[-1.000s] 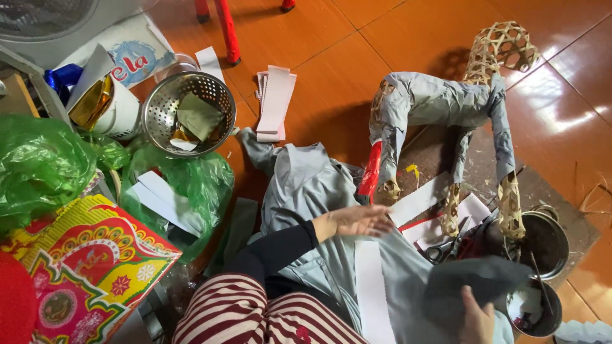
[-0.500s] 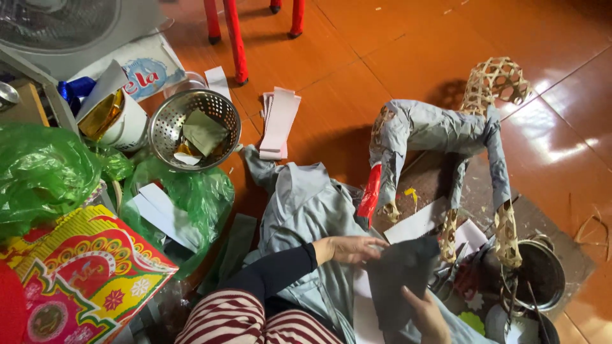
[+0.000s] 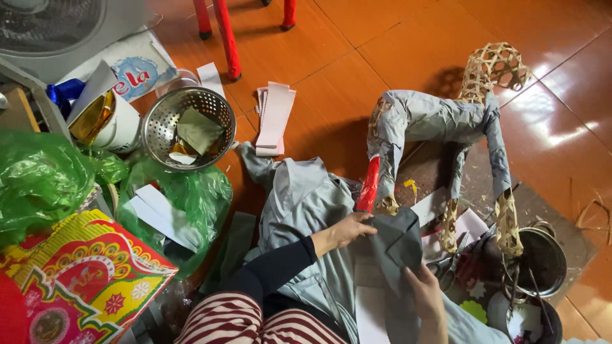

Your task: Cutting paper strips and applying them to a paper-mache giraffe frame.

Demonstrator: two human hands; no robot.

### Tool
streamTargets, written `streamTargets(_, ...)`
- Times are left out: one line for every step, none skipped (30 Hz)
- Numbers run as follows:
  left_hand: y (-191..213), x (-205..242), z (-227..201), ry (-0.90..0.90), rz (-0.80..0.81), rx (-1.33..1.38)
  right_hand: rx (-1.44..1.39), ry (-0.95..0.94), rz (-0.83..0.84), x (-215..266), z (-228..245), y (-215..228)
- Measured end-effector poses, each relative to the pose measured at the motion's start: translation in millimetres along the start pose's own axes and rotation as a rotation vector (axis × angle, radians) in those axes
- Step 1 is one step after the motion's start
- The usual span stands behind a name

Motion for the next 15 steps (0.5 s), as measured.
streamTargets(-0.9,-1.7,-1.3,-0.045,0.017,0.004,0.030,0.012,-0.034,-5.8,-4.1,8.2)
streamTargets(-1.0,-2.7,-2.9,-0.089,0.033,0.009,0.060,0.024,-0.068,-11.6,-8.3,15.6)
streamTargets(-1.7,-2.8,0.5,-0.087,0.035,0.006,0.057,0.024,-0.071,-11.0,-8.8,17.0)
streamTargets(-2.8,-2.0,-2.6,-0.149,0.036,-0.020,0.051,0.026,-0.105,-10.7,-8.3,21.7)
streamTargets(-4.1,-0.5,-5.7,-0.211,0.037,-0.047,0.045,0.027,-0.139,-10.1,-7.8,26.2)
streamTargets(-6.4,2.5,-12.3,-0.214,0.038,-0.051,0.042,0.032,-0.138,-12.2,-8.1,27.2)
streamTargets(-7.8,5.3,-17.1,-0.200,0.030,-0.046,0.052,0.052,-0.172,-13.5,-6.5,31.5)
streamTargets(-9.0,9.0,-21.0,-0.185,0.021,-0.040,0.063,0.071,-0.205,-14.1,-5.2,35.8)
streamTargets(-8.7,7.3,-21.2,-0.187,0.020,-0.042,0.061,0.074,-0.203,-14.9,-5.1,36.0)
streamTargets(-8.1,5.2,-16.7,-0.155,0.020,0.002,0.049,0.077,-0.228,-13.9,-5.6,39.6)
streamTargets(-7.6,3.2,-12.1,-0.123,0.019,0.046,0.037,0.079,-0.253,-12.9,-6.2,43.3)
streamTargets(-6.8,1.0,-10.1,-0.124,0.019,0.045,0.037,0.081,-0.253,-13.0,-5.1,42.5)
streamTargets(-7.0,-0.5,-11.1,-0.158,0.033,0.061,0.012,0.083,-0.260,-13.0,-4.3,42.4)
streamTargets(-7.7,-1.7,-11.0,-0.190,0.046,0.077,-0.011,0.085,-0.269,-12.0,-3.9,43.2)
streamTargets(-12.8,7.8,-22.6,-0.190,0.047,0.078,-0.011,0.085,-0.270,-11.1,-2.4,42.3)
Point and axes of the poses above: each hand's wrist, its own x-axis away from the middle knuckle, its own y-axis out of the back of the hand, z = x × y, the point moved 10 cm from there along -x, towards the middle knuckle, and after that the axes turned 4 degrees about y, right-handed, at the moved point
